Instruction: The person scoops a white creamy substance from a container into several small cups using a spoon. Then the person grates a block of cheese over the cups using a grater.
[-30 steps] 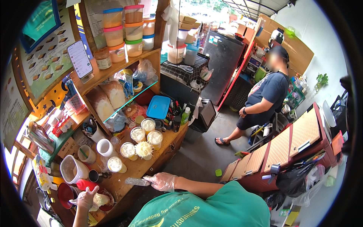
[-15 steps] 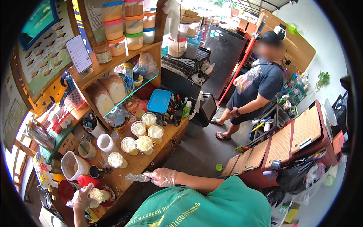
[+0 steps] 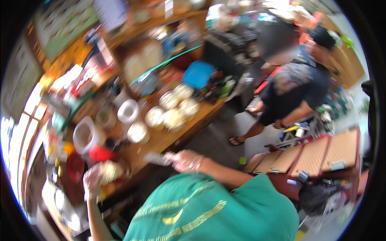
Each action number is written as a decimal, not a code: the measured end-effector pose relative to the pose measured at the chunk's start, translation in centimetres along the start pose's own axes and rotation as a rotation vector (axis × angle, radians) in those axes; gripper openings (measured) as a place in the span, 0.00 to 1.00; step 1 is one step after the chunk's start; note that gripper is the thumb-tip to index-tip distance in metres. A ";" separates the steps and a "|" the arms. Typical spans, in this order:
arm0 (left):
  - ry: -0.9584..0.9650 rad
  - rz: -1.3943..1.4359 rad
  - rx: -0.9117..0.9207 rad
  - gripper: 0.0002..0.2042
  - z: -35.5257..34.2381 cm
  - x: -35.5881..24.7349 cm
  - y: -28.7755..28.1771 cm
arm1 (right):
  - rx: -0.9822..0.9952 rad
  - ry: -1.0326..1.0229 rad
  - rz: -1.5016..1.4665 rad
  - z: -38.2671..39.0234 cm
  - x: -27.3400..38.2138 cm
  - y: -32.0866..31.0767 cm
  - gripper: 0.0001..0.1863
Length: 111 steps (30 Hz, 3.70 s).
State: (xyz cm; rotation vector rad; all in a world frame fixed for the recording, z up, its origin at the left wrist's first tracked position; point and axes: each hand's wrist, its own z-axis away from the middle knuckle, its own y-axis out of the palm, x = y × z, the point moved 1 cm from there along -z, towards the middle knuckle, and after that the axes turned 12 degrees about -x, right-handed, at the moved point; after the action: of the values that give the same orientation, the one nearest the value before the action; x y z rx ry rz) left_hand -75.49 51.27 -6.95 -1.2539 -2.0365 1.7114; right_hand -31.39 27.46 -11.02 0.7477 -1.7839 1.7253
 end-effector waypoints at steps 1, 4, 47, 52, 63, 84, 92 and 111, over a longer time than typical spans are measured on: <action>0.287 -0.328 0.123 0.22 -1.2 -0.5 0.3 | 0.024 -0.021 0.040 -0.1 -0.2 -0.1 0.28; -0.075 0.045 0.187 0.41 -1.6 -2.2 -1.4 | -0.007 -0.085 -0.025 -0.4 0.4 0.6 0.27; -0.057 -0.355 0.639 0.47 -10.3 -7.3 -3.4 | 0.024 0.084 -0.148 1.2 0.7 0.8 0.29; -0.018 -0.340 0.526 0.49 -12.5 -9.6 -3.9 | 0.050 0.113 -0.120 1.3 0.9 0.3 0.30; -0.058 -0.342 0.723 0.45 -16.3 -9.6 6.0 | 0.011 0.140 -0.095 2.3 0.0 0.4 0.31; -0.073 -0.328 0.717 0.44 -16.9 -8.8 10.1 | 0.027 0.105 -0.069 2.3 -0.3 0.5 0.30; -0.103 -0.425 0.690 0.46 -17.8 -8.2 10.5 | 0.023 0.110 -0.083 2.1 -0.1 0.4 0.30; -0.123 -0.310 0.695 0.56 -18.0 -8.5 8.7 | 0.042 0.132 -0.054 2.3 -0.9 0.1 0.29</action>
State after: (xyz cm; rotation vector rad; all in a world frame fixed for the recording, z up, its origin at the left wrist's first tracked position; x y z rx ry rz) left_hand -54.86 57.89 -6.03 -0.5893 -1.3719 2.0897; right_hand -30.84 25.14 -11.79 0.6771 -1.6293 1.7394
